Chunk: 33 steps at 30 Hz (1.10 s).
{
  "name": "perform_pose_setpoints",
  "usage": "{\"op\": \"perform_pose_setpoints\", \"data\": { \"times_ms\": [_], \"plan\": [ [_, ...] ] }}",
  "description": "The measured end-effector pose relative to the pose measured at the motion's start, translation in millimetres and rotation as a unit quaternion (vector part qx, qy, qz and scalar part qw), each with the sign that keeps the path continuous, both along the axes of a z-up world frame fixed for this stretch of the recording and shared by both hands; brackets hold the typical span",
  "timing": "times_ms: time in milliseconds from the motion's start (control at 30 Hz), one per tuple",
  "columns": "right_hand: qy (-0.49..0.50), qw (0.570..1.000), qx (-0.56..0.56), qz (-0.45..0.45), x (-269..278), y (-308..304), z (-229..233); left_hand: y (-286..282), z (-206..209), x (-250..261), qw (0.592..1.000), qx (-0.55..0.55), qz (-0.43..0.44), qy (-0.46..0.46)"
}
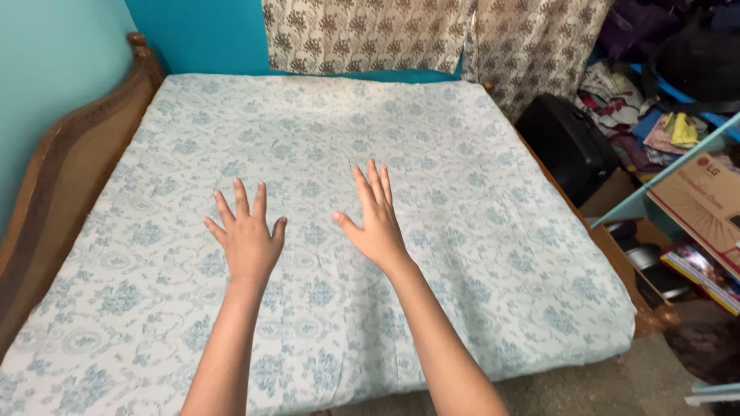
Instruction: The person pulls a pillowcase over a pillow by hand, smooths the fabric, and then folds a striped cloth on a bed.
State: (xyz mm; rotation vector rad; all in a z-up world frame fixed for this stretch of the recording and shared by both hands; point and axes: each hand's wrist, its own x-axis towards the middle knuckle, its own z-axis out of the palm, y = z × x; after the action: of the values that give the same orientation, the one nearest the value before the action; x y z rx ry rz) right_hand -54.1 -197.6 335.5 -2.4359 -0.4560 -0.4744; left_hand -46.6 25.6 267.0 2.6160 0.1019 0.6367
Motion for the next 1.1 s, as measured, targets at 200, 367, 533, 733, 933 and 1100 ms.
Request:
{"op": "perform_pose_setpoints", "data": {
  "times_ms": [200,367,533,733,933,1100],
  "plan": [
    [0.034,0.999,0.0,-0.026,26.4,-12.6,-2.0,-8.1,-1.8,38.4,1.0,0.0,-0.006,0.025],
    [0.04,0.999,0.0,-0.037,40.6,-28.3,-8.6,-19.7,-6.3,54.5,0.999,0.013,-0.011,0.031],
    [0.034,0.999,-0.01,-0.039,52.2,-55.9,-13.4,-30.4,-6.5,59.6,0.999,0.016,-0.005,0.044],
    [0.068,0.996,0.046,-0.039,58.9,-104.9,-27.3,-62.9,-12.7,57.8,0.999,0.021,-0.006,0.027],
    [0.118,0.991,0.03,-0.058,51.3,-174.6,-33.9,-130.9,-16.2,49.6,0.997,0.031,-0.036,0.06],
    [0.106,0.992,0.013,-0.061,43.6,-240.2,-52.0,-186.4,-21.5,42.8,0.996,0.021,-0.059,0.067]
  ]
}}
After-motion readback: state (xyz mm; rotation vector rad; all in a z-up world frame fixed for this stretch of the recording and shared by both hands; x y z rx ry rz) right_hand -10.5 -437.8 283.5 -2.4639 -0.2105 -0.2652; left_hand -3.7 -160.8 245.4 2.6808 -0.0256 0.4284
